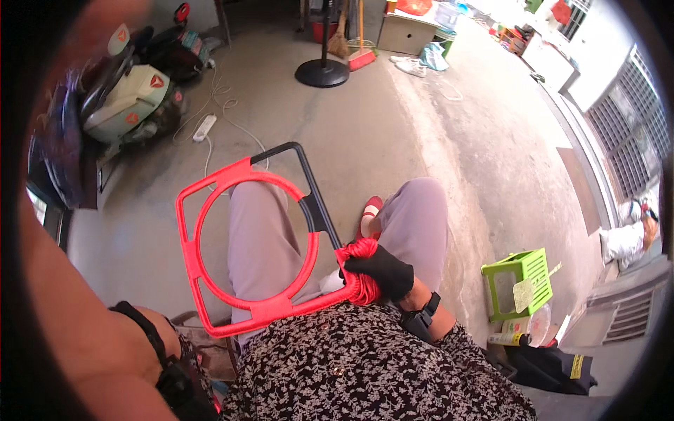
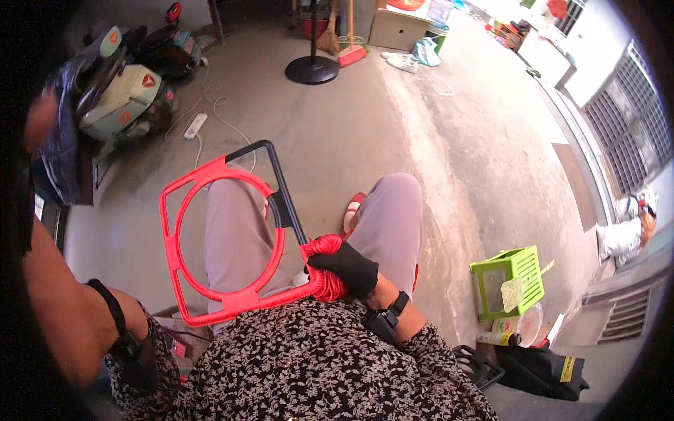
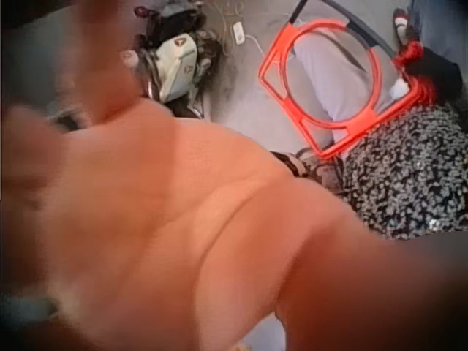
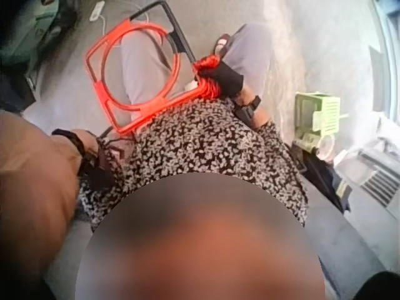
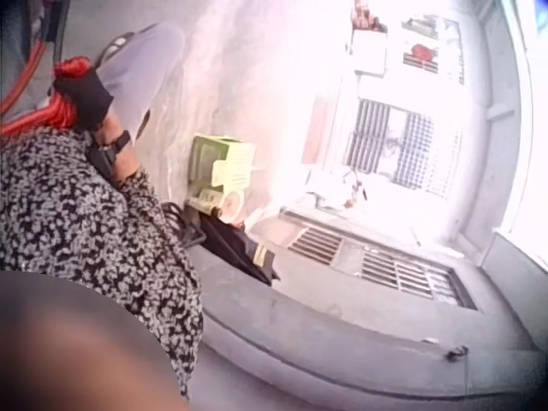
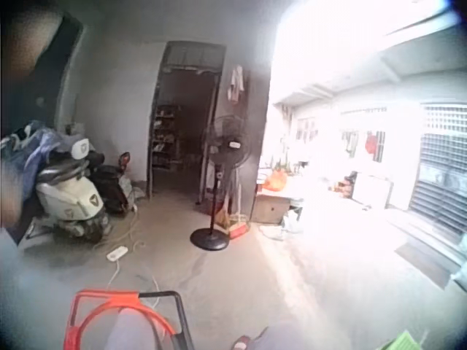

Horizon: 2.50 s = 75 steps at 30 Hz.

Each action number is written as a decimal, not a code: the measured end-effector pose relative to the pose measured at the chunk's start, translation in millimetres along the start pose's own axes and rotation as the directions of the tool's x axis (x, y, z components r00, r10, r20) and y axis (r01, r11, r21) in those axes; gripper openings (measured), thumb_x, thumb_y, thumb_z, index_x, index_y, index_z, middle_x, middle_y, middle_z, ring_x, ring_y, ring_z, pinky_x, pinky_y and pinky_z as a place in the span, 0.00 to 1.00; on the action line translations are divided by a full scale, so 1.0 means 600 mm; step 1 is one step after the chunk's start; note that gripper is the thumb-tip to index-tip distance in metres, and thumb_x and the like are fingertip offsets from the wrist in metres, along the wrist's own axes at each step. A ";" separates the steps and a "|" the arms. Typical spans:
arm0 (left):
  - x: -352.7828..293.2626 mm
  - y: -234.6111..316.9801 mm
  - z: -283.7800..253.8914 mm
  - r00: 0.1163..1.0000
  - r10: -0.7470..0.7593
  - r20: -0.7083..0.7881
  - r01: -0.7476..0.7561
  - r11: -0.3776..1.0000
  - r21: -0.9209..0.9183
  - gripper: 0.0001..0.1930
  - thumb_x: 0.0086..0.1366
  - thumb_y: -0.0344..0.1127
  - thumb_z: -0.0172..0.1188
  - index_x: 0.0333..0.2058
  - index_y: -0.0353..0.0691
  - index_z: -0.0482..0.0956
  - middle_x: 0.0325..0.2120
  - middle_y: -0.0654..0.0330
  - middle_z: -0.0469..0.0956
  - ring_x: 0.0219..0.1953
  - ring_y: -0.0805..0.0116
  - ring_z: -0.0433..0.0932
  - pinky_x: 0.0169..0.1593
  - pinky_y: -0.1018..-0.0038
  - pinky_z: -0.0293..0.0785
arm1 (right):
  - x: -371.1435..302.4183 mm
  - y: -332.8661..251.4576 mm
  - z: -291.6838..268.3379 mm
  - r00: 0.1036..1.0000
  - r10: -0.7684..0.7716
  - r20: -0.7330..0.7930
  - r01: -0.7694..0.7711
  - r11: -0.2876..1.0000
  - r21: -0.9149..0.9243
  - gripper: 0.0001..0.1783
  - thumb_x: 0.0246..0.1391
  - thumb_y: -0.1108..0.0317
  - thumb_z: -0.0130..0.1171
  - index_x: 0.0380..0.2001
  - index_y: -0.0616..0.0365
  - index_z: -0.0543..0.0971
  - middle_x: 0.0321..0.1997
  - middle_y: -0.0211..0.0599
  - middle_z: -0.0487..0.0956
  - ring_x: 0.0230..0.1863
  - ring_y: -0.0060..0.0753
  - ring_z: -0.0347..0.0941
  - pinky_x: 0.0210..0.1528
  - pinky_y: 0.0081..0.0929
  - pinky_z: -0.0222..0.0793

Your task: Wrapping a red plastic frame with red rope.

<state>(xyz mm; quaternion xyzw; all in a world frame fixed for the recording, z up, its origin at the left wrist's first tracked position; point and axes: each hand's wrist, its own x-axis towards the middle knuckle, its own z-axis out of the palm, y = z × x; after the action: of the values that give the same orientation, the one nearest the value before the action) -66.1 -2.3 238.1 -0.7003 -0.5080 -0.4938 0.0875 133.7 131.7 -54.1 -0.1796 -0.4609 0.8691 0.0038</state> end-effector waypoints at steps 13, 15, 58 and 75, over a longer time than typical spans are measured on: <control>0.049 -0.066 -0.014 0.983 0.085 -0.161 -0.061 0.987 0.147 0.38 0.57 0.43 0.60 0.61 0.28 0.55 0.55 0.46 0.65 0.50 0.65 0.71 0.53 0.71 0.66 | 0.037 -0.023 -0.032 0.979 -0.197 0.058 0.205 0.922 -0.329 0.08 0.55 0.67 0.57 0.35 0.60 0.76 0.32 0.28 0.78 0.34 0.20 0.72 0.41 0.23 0.70; 0.092 -0.055 -0.072 0.971 0.187 -0.151 -0.149 0.961 0.234 0.38 0.57 0.43 0.60 0.61 0.28 0.55 0.55 0.46 0.65 0.50 0.65 0.71 0.53 0.71 0.66 | 0.015 0.000 -0.047 0.994 0.035 0.100 -0.042 0.997 0.064 0.10 0.56 0.66 0.57 0.38 0.60 0.76 0.31 0.30 0.78 0.34 0.23 0.74 0.40 0.27 0.72; -0.280 -0.126 0.247 0.036 -0.691 0.722 0.789 -0.424 -0.445 0.11 0.63 0.35 0.61 0.28 0.41 0.67 0.12 0.72 0.62 0.09 0.85 0.56 0.12 0.84 0.50 | -0.136 -0.096 -0.213 0.768 -0.318 -0.556 0.467 0.872 0.147 0.25 0.59 0.56 0.53 0.54 0.61 0.69 0.37 0.34 0.77 0.34 0.26 0.74 0.36 0.23 0.72; -0.313 -0.126 0.259 0.125 -0.744 0.656 0.659 -0.432 -0.615 0.18 0.70 0.46 0.47 0.43 0.35 0.72 0.26 0.61 0.76 0.25 0.75 0.74 0.30 0.80 0.71 | -0.036 -0.172 -0.089 0.456 -0.890 -0.011 -0.083 -0.030 -0.996 0.13 0.52 0.64 0.59 0.42 0.52 0.79 0.44 0.41 0.77 0.43 0.42 0.72 0.49 0.35 0.69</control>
<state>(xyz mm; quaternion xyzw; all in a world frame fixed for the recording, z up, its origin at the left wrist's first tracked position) -31.9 12.8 -14.4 -0.0632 -0.4674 -0.6170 -0.6299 154.4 230.2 7.9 -0.2824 -0.8728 0.1427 0.3715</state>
